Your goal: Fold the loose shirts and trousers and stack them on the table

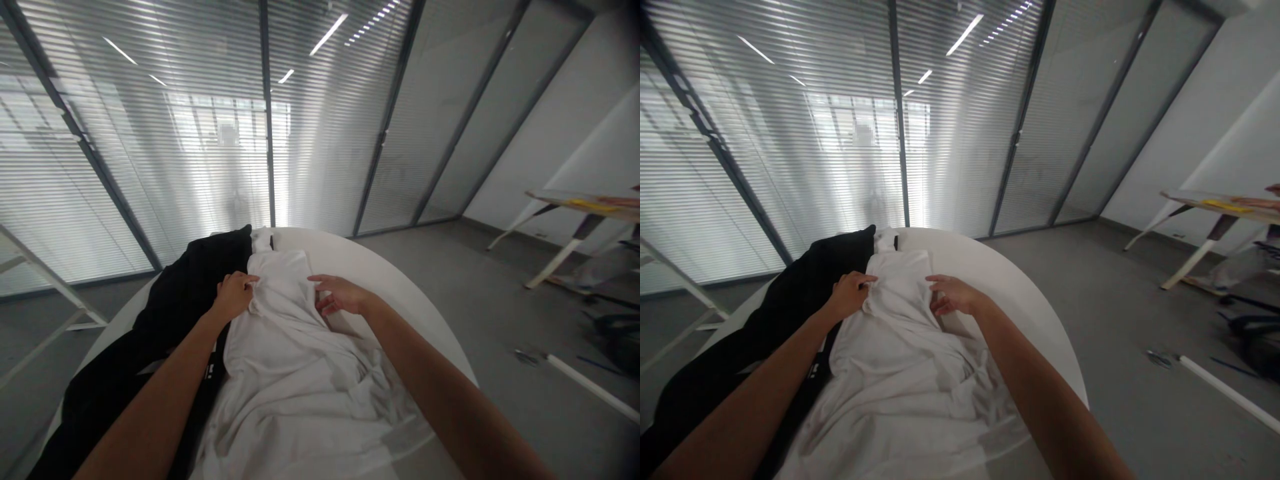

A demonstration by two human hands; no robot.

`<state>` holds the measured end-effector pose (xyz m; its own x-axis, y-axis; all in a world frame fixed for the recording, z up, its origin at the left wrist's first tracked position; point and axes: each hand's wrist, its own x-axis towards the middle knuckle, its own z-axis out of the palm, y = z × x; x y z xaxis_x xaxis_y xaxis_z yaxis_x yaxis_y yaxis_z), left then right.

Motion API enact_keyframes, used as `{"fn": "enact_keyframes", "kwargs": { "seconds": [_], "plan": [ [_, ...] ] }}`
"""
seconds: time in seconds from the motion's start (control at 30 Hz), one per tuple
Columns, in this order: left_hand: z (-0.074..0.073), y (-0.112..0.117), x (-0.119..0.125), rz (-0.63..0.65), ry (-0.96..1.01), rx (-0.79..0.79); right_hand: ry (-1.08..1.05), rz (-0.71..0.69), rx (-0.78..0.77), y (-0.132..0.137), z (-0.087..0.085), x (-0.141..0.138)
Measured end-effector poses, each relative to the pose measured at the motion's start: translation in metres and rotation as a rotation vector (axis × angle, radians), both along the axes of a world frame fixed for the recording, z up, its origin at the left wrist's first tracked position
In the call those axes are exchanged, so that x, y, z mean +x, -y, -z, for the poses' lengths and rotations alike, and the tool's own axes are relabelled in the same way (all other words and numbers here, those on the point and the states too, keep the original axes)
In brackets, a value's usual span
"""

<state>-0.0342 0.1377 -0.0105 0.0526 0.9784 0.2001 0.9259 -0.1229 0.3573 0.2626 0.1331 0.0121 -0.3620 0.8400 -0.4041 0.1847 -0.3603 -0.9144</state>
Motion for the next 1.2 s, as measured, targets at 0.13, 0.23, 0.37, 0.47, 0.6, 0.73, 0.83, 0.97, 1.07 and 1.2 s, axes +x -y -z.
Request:
{"fn": "enact_keyframes", "kwargs": {
  "seconds": [0.13, 0.23, 0.37, 0.47, 0.6, 0.73, 0.83, 0.97, 1.07, 1.2],
  "plan": [
    [0.001, -0.002, -0.001, 0.009, 0.016, 0.0, 0.122, 0.011, 0.065, -0.016, 0.01, -0.012],
    [0.003, -0.003, -0.001, 0.008, 0.032, 0.013, 0.142, -0.021, 0.124, -0.016, 0.011, -0.016],
    [0.003, -0.004, 0.0, 0.015, 0.047, 0.031, 0.15, -0.02, 0.124, -0.015, 0.005, -0.01],
    [0.0, -0.004, 0.005, 0.029, 0.081, 0.048, 0.115, 0.022, 0.138, -0.02, 0.001, 0.002],
    [-0.01, 0.001, 0.02, 0.004, 0.058, 0.033, 0.014, 0.041, 0.076, -0.028, 0.0, 0.019],
    [-0.018, 0.012, 0.037, 0.0, -0.105, -0.061, -0.026, 0.096, -0.008, -0.032, 0.003, 0.031],
    [-0.019, 0.018, 0.043, 0.022, -0.146, -0.157, -0.023, 0.108, -0.052, -0.034, 0.006, 0.036],
    [-0.013, 0.018, 0.041, 0.076, -0.117, -0.13, -0.019, 0.119, -0.037, -0.036, 0.01, 0.034],
    [-0.007, 0.016, 0.038, 0.145, -0.054, -0.081, -0.062, 0.119, -0.018, -0.036, 0.015, 0.025],
    [-0.007, 0.013, 0.039, 0.181, 0.064, -0.013, -0.033, 0.116, 0.029, -0.035, 0.019, 0.014]
  ]
}}
